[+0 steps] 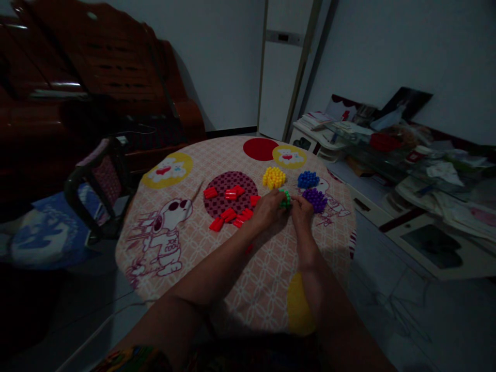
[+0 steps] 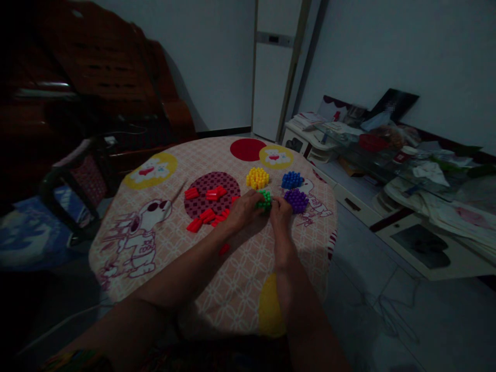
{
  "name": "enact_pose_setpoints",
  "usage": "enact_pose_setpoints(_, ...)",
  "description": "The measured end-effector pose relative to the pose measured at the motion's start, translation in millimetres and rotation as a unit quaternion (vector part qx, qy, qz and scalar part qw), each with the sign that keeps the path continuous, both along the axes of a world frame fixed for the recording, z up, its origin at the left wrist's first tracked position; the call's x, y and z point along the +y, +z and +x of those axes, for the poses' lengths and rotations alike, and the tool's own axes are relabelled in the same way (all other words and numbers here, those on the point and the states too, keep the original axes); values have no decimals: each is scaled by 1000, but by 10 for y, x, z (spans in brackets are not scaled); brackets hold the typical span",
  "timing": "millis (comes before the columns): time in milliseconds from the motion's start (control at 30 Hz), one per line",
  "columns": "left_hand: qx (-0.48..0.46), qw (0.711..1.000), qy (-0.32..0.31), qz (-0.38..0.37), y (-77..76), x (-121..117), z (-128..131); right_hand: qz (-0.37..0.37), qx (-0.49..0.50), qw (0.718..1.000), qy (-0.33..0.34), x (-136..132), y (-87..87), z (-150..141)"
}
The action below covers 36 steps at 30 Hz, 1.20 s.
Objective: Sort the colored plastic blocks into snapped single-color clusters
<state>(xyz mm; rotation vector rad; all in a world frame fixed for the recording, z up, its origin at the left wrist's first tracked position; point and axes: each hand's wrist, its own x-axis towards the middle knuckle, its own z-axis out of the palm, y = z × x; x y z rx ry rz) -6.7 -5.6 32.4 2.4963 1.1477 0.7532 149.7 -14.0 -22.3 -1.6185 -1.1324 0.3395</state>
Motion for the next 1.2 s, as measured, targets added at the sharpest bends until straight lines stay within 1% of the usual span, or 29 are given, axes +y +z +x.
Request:
enact_pose_setpoints(100,-32,998,53,-1,93,153,-197,-27,44,999,6,15,-31,1)
enact_pose_setpoints(167,-39,995,95,-9,158,259,-352,-33,57,998,0,13,-43,2)
enact_pose_setpoints(300,-9,988,150,-35,224,378,-614,10,35,998,-49,-29,-29,8)
enact_pose_setpoints(400,47,984,165,-51,188,378,-705,45,24,995,-82,-98,19,3)
enact_pose_setpoints(467,83,984,142,-66,121,361,-707,48,37,995,-80,-180,53,-10)
enact_pose_setpoints(567,119,984,101,-81,-10,344,-655,22,73,995,-64,-374,70,-42)
enact_pose_setpoints(667,123,985,98,-76,-86,353,-610,-11,115,993,-30,-594,24,-62)
enact_pose_setpoints(733,105,986,102,-77,-66,371,-613,-25,140,990,-8,-698,-24,-55)
enact_pose_setpoints(833,49,989,112,-88,52,373,-642,-23,152,988,5,-763,-65,-37)
enact_pose_setpoints(900,-18,989,95,-116,130,320,-626,-16,149,989,17,-775,-55,-40)
enact_pose_setpoints(933,-61,985,72,-143,149,272,-595,-12,149,988,30,-782,-41,-49)
enact_pose_setpoints(1000,-144,965,0,-221,123,136,-478,-10,150,986,67,-806,-8,-76)
enact_pose_setpoints(1067,-195,930,-74,-301,14,-23,-310,-14,152,983,106,-841,15,-100)
enact_pose_setpoints(1100,-209,915,-97,-331,-58,-97,-222,-16,155,980,120,-858,20,-107)
enact_pose_setpoints(1167,-249,880,-115,-387,-194,-210,-75,-13,169,977,133,-885,15,-108)
enact_pose_setpoints(1200,-264,868,-117,-403,-243,-243,-28,-9,178,975,132,-893,8,-103)
